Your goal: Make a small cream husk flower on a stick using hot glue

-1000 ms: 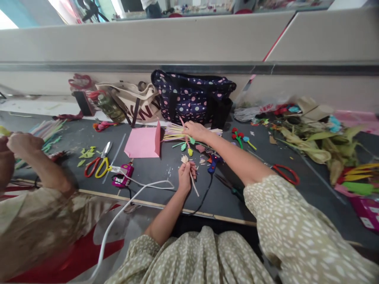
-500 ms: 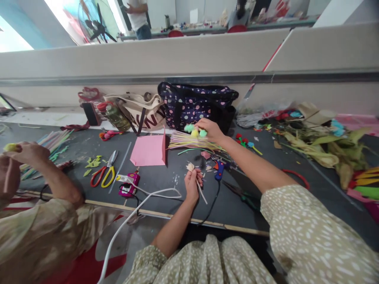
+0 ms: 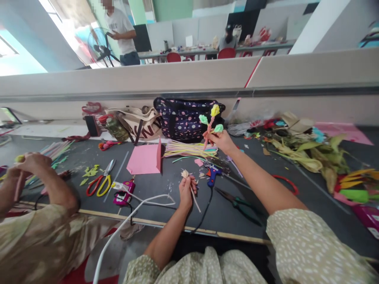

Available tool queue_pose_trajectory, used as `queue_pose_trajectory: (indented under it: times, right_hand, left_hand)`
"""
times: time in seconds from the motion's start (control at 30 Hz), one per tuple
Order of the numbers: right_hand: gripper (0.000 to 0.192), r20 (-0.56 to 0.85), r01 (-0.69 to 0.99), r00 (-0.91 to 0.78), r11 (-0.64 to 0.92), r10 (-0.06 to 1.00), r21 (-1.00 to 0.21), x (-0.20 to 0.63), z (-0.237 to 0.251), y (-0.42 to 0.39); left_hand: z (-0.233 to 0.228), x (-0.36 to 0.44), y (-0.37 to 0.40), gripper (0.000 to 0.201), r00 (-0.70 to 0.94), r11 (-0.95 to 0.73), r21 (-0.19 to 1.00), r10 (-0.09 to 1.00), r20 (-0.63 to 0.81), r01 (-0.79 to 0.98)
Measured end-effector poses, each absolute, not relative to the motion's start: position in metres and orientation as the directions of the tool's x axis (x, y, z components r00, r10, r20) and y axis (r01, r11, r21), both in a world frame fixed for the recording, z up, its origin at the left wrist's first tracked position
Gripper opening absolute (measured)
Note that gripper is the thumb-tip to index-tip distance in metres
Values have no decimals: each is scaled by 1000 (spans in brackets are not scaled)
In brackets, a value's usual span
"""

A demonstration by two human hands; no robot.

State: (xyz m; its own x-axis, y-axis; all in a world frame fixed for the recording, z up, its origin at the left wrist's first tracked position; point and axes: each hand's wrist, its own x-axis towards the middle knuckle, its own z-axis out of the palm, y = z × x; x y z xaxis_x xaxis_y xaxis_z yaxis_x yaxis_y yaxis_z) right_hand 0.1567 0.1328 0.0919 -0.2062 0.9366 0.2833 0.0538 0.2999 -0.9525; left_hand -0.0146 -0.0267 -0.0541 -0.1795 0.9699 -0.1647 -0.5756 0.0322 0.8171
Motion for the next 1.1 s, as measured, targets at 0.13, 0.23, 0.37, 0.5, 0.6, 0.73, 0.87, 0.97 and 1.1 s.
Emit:
queue_pose_trajectory:
  times: [0.13, 0.23, 0.37, 0.5, 0.6, 0.73, 0.87, 0.97, 1.1]
  right_hand:
    - [34, 265, 77, -216, 287, 940, -955, 169, 89, 118]
    - [34, 230, 72, -173, 245, 958, -967, 183, 85, 102]
    - [35, 218, 54, -50, 221, 975, -974, 202, 79, 76]
    - [33, 249, 46, 41, 247, 968, -968, 220, 72, 55]
    - [31, 279, 70, 87, 273, 956, -959, 229, 65, 44]
    - [32, 301, 68, 152, 294, 941, -953, 235, 58, 34]
    - [32, 337, 139, 205, 314, 919, -939, 232, 57, 26]
    - [30, 392, 228, 244, 341, 887, -912, 229, 57, 21]
    - [27, 478, 314, 225, 401, 849, -861, 227, 52, 17]
  left_hand:
    - [-54, -15, -25, 42, -192, 27, 829, 968, -161, -559]
    - [-56, -15, -23, 43, -210, 22, 836, 964, -164, -548]
    - [-59, -16, -23, 43, -220, 10, 843, 963, -152, -538]
    - [-61, -15, -23, 43, -234, -8, 850, 963, -136, -527]
    - [-60, -14, -23, 44, -240, -20, 853, 963, -123, -521]
    - [-59, -15, -22, 43, -243, -27, 856, 963, -115, -516]
    - [-59, -17, -22, 39, -228, -41, 862, 970, -88, -505]
    - [-58, -17, -21, 39, -218, -41, 865, 973, -80, -500]
    - [-56, -18, -21, 39, -224, -38, 866, 971, -86, -499]
